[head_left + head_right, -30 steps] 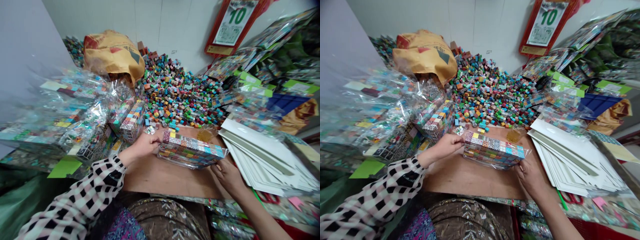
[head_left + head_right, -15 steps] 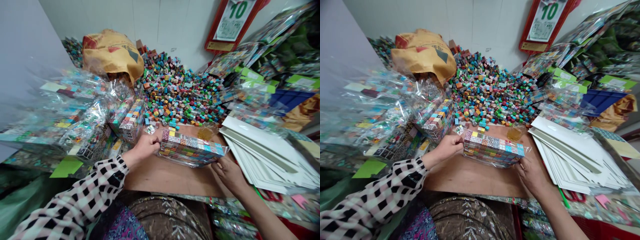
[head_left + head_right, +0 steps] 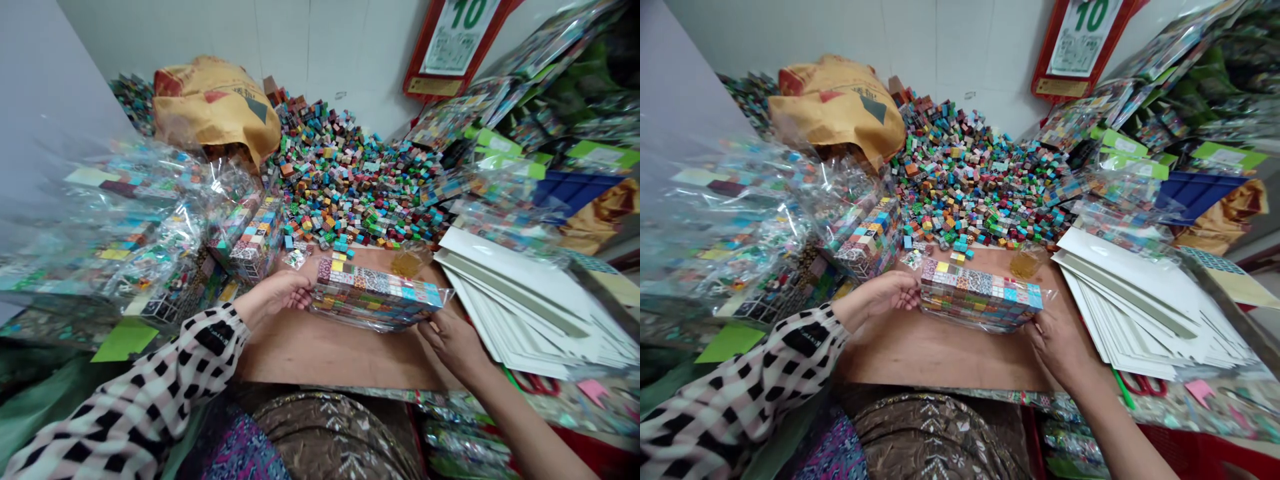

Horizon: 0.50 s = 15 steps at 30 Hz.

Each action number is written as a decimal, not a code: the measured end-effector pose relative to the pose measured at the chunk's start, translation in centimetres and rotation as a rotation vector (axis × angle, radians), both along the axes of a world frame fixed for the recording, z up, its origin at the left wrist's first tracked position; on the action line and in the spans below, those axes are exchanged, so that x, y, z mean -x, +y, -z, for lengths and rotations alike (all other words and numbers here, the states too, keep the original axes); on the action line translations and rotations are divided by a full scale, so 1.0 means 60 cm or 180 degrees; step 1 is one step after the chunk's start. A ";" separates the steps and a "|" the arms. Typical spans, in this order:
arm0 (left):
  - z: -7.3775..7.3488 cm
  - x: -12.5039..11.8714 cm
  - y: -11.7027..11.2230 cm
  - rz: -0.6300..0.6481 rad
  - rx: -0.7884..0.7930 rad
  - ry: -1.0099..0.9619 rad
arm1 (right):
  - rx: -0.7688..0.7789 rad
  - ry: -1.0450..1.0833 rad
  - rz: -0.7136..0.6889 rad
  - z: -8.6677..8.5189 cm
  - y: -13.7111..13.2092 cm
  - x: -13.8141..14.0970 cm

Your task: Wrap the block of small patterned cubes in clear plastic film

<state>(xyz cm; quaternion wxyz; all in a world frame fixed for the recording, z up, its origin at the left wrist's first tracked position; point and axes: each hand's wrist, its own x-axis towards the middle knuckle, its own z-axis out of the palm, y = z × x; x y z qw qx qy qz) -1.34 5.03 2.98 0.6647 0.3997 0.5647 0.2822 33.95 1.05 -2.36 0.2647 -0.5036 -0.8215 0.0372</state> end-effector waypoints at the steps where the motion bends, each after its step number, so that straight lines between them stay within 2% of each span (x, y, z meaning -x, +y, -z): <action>1: -0.003 -0.002 0.003 -0.0008 0.0097 0.0004 | 0.0006 -0.0018 0.0024 0.000 0.000 0.000; 7: -0.021 -0.008 0.008 -0.0022 0.0330 0.0084 | 0.0117 0.0009 0.0024 0.003 -0.003 -0.001; 15: -0.030 -0.017 -0.002 -0.0082 0.0148 0.0258 | 0.0256 0.0001 0.0109 -0.004 -0.004 0.003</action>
